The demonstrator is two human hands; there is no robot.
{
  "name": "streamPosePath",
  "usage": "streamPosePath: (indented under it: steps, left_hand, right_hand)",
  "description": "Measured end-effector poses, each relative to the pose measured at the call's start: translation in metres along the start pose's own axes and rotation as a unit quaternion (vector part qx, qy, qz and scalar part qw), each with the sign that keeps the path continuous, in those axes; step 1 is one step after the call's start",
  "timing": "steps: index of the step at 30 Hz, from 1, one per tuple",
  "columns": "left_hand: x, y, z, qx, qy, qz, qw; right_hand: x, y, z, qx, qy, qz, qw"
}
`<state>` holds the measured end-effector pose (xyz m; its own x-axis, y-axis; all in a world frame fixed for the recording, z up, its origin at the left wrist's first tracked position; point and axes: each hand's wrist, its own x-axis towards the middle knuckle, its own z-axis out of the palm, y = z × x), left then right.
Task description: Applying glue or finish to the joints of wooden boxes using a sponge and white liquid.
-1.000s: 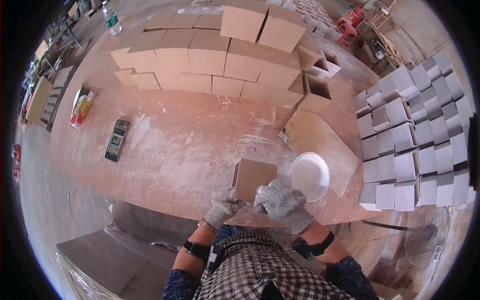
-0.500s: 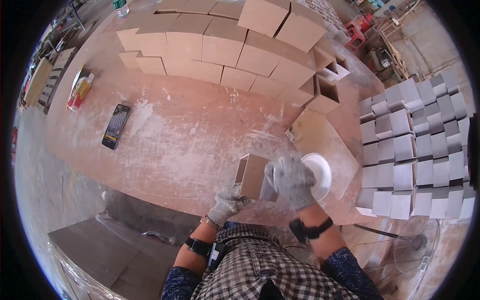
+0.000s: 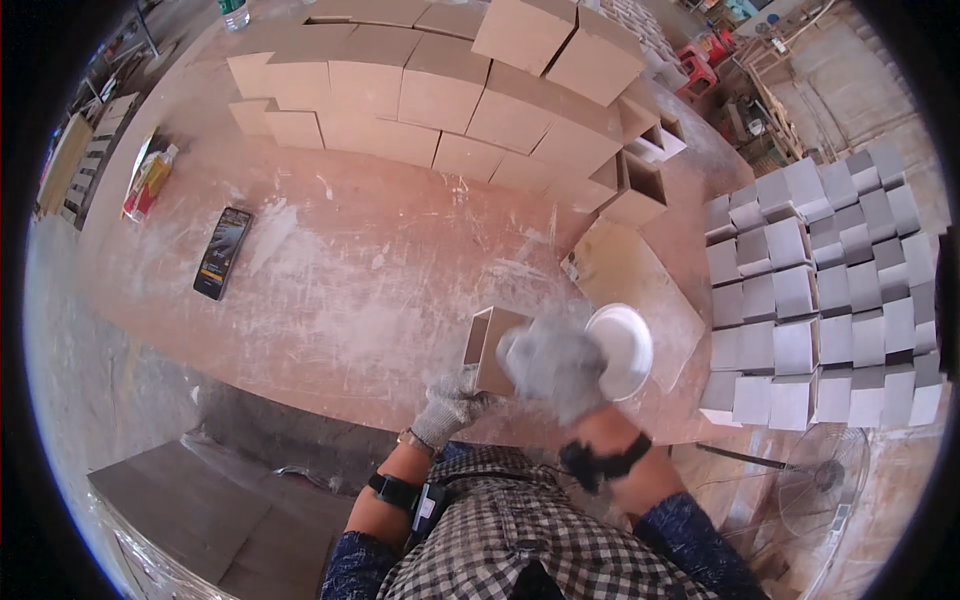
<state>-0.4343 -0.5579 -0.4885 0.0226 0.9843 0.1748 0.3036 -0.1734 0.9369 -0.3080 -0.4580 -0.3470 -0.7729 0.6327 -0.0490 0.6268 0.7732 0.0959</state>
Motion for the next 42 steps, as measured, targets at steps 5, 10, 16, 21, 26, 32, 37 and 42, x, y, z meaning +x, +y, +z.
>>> streamPosePath:
  steps: [5, 10, 16, 21, 26, 32, 37, 42]
  left_hand:
    - [-0.009, 0.006, 0.004, 0.003, 0.025, -0.049, 0.998]
    - [-0.006, 0.006, 0.005, -0.022, 0.056, 0.000, 0.998]
    - [-0.012, -0.004, 0.006, 0.007, 0.019, -0.001, 1.000]
    - [0.004, 0.017, -0.004, 0.013, 0.009, 0.004, 1.000]
    - [-0.007, -0.006, 0.013, 0.001, 0.040, 0.015, 0.999]
    - [0.005, 0.002, 0.014, -0.044, 0.025, 0.015, 0.999]
    - [-0.009, -0.008, 0.015, 0.067, 0.046, 0.006, 0.997]
    - [0.004, -0.004, 0.016, -0.056, 0.028, 0.021, 0.998]
  right_hand:
    - [0.002, -0.015, -0.010, 0.066, -0.024, -0.001, 0.998]
    - [0.022, -0.014, -0.014, 0.145, 0.080, 0.137, 0.977]
    - [-0.006, -0.015, 0.001, -0.031, 0.064, -0.097, 0.993]
    - [0.037, 0.005, 0.028, 0.016, 0.145, 0.037, 0.989]
    - [-0.023, -0.039, 0.012, 0.040, 0.106, -0.029, 0.993]
    - [0.051, 0.000, 0.030, 0.052, 0.121, 0.045, 0.990]
    - [-0.031, -0.053, 0.017, 0.137, 0.043, 0.002, 0.990]
    - [0.034, -0.003, 0.047, 0.087, 0.086, 0.032, 0.992]
